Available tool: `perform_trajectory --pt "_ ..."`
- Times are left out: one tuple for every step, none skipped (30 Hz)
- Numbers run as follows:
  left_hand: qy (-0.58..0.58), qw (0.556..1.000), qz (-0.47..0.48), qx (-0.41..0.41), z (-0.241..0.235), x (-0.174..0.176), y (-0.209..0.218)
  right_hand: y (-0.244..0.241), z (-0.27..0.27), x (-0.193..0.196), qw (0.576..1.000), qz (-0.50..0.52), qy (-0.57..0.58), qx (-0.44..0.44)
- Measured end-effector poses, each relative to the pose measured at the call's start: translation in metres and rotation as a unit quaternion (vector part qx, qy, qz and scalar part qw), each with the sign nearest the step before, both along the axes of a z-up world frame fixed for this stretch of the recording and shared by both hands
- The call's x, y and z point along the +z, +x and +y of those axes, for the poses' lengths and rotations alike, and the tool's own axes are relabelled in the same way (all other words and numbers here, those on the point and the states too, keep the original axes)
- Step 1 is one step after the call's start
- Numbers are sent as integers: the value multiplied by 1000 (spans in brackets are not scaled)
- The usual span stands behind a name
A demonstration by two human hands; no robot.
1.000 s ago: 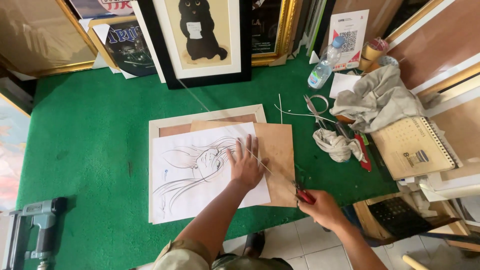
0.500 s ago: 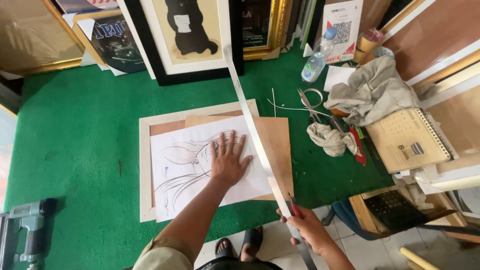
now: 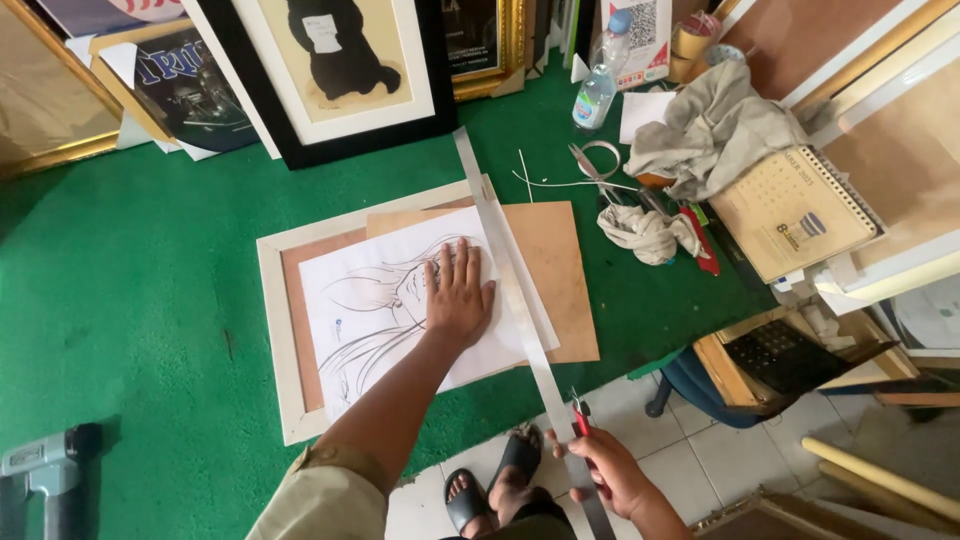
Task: The person wipes a glass pane inside a white frame with a cloth, then places a cardboard backing and a printed drawing on top. They use a metal ruler and a utility knife to trim the drawing to fit the frame.
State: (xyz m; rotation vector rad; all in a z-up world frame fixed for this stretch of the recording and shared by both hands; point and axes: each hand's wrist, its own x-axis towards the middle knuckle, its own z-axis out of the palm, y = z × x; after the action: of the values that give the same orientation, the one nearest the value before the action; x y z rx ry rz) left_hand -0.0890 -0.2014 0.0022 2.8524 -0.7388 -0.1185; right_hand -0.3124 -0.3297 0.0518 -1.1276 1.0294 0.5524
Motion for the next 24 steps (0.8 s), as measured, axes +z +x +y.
perform_trajectory --pt "0 1000 2 -1 -2 3 0 -4 -3 -15 1000 2 0 -1" --pt "2 1000 0 1 -3 6 2 -7 -6 -30 997 -68 11 -15" --pt "4 1000 -2 3 -4 9 3 -10 -9 -44 990 -138 23 -30" --pt "5 1000 -2 3 -5 12 7 -9 -9 -41 990 -138 24 -30" --pt "-16 1000 -6 -6 -6 14 11 -8 -9 -38 990 -137 -12 -7" --pt "-38 999 -12 -15 -9 17 15 -6 -11 -34 989 -138 -50 17" --pt "-39 999 -13 -14 -12 21 20 -6 -12 -35 989 -139 -51 18" --pt "-25 999 5 -39 -13 25 24 -6 -10 -36 987 -143 -75 15" --pt "-11 998 22 -65 -15 29 29 -6 -9 -38 984 -147 -99 12" --pt "-11 998 21 -64 -15 28 33 -5 -9 -33 984 -148 -99 13" --pt "-3 997 17 -73 -16 26 36 -3 -8 -29 983 -144 -109 15" --pt "5 997 14 -82 -16 24 39 -3 -8 -24 983 -139 -119 18" --pt "5 997 14 -80 -17 24 39 -2 -9 -21 983 -139 -119 19" --pt "6 996 7 -83 -16 23 39 -1 -9 -18 986 -118 -118 19" --pt "7 996 1 -86 -16 23 40 0 -9 -15 988 -98 -118 18" --pt "9 996 2 -86 -16 22 39 0 -10 -17 988 -97 -115 19" --pt "6 997 -5 -82 -15 20 39 -1 -10 -19 988 -97 -115 20" --pt "1 997 -12 -79 -16 19 39 0 -11 -21 988 -97 -117 21" --pt "2 997 -12 -78 -16 20 38 0 -11 -20 988 -97 -116 22" --pt "11 997 4 -75 -16 22 38 0 -11 -18 989 -91 -116 21" --pt "21 997 21 -71 -16 24 37 1 -11 -17 989 -85 -115 20" --pt "21 997 20 -71 -17 26 37 0 -12 -21 989 -86 -115 20" --pt "23 997 34 -67 -17 28 36 -1 -12 -25 990 -86 -113 9" --pt "25 997 49 -62 -17 29 34 -2 -13 -29 990 -84 -111 -2"
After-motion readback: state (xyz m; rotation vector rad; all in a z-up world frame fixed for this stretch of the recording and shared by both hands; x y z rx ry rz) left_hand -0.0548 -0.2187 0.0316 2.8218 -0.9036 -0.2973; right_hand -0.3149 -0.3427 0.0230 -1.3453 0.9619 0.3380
